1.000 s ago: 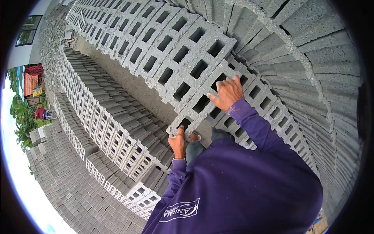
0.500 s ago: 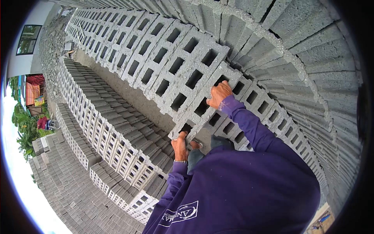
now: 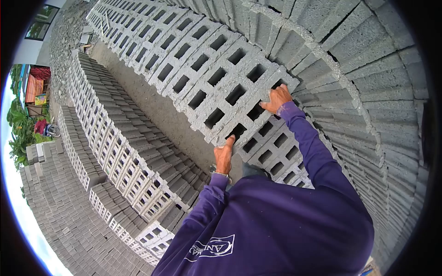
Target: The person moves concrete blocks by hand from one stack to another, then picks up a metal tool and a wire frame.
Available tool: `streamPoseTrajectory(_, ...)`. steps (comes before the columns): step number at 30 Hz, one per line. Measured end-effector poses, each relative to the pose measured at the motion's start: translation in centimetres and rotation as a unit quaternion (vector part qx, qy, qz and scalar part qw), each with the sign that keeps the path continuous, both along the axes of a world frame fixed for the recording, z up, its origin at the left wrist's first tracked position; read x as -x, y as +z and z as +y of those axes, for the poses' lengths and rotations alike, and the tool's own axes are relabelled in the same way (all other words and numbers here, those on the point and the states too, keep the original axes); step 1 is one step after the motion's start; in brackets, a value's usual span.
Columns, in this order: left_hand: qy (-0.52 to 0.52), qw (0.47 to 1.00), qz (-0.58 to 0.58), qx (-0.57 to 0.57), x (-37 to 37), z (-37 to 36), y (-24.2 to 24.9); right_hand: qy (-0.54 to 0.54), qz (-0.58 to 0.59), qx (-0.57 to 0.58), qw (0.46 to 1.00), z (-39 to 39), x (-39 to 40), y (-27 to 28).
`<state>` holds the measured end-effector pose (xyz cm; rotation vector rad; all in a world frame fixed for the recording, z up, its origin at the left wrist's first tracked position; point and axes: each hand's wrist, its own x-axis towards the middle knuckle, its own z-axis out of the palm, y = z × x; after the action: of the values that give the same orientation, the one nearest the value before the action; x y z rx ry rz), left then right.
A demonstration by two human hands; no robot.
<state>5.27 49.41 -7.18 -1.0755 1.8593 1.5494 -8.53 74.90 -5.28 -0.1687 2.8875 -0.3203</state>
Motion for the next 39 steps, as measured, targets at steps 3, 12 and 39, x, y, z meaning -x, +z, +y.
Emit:
streamPoseTrajectory(3,0.000,0.992,0.098,-0.079,-2.9,-3.7,-1.1,0.010,0.031,-0.052,0.998,-0.7,-0.7,1.8)
streamPoseTrajectory(12,0.235,0.905,0.295,0.198,-19.8,-24.2,6.1,-0.016,0.010,0.286,0.958,-17.8,-9.7,7.0)
streamPoseTrajectory(39,0.184,0.887,-0.049,0.421,-50.8,-60.5,7.2,0.191,-0.450,0.179,0.854,-52.1,-39.1,3.9)
